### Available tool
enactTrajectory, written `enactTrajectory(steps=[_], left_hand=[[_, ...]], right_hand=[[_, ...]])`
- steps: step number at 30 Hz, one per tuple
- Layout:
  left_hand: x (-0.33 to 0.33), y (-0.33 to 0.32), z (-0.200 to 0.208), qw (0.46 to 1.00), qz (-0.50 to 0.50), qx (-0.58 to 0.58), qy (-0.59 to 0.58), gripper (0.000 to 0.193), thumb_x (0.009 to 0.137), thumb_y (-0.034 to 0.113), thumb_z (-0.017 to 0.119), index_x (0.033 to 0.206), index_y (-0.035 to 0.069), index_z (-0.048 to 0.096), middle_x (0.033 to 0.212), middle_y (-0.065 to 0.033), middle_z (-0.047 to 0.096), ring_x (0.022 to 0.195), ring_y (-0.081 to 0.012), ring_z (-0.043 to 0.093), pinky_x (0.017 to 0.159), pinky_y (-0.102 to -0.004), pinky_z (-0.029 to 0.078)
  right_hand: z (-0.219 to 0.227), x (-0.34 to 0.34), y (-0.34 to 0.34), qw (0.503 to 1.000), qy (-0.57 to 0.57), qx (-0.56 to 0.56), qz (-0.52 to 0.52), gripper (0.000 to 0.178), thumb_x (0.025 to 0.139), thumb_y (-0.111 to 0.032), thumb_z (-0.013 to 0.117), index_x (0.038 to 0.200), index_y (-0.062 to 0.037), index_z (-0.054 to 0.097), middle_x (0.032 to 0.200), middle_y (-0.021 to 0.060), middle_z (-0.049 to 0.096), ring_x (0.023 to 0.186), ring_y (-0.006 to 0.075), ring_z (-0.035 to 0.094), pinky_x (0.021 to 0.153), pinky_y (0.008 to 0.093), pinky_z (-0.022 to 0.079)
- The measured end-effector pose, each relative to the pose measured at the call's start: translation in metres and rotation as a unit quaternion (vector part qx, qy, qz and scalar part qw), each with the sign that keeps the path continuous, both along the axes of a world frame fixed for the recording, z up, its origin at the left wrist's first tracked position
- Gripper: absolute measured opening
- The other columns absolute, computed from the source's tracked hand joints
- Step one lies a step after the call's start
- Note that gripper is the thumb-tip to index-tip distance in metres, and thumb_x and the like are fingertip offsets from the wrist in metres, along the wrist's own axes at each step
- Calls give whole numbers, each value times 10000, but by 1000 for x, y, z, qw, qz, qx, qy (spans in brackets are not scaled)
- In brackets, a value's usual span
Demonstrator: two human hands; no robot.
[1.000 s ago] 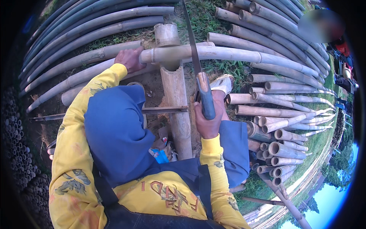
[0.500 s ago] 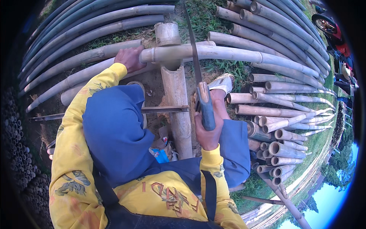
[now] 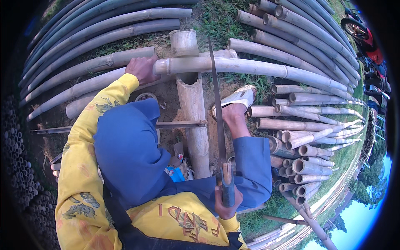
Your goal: The person sits on the ground and uses a hand saw to cut bamboo poles into shorter sections. They repeatedly pick up poles, position them on a support, saw through them, and place the cut pieces aside.
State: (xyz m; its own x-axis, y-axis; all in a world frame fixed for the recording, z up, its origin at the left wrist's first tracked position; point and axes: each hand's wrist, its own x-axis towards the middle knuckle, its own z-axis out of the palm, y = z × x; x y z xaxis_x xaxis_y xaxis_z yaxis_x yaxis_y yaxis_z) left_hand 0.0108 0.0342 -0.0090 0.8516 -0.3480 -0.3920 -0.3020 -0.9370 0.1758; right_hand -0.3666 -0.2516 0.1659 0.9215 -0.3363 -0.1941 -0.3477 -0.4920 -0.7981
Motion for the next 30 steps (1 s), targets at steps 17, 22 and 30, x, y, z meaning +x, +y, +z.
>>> enactTrajectory(steps=[17,22,30], left_hand=[[-12,-6,3,1000,8,-8,-29,534,770,437,782,1129,67,643,1080,-194,744,1000,-399,723,906,-523,555],[-4,-4,7,1000,10,-18,6,508,759,420,777,1144,100,689,1011,-205,761,980,-397,732,920,-498,565],[-2,-8,4,1000,-7,-18,-14,543,785,443,767,1178,76,689,1033,-212,763,980,-386,742,909,-491,576]], right_hand=[[-67,72,0,997,-44,56,29,136,891,-11,741,1010,17,680,758,118,670,655,190,660,667,327,523],[-63,85,20,997,-37,60,-9,128,899,-27,734,1012,12,688,748,119,649,640,148,605,653,318,507],[-72,87,25,994,-53,80,-49,228,911,-91,751,1106,16,704,808,89,687,740,123,613,727,317,517]])
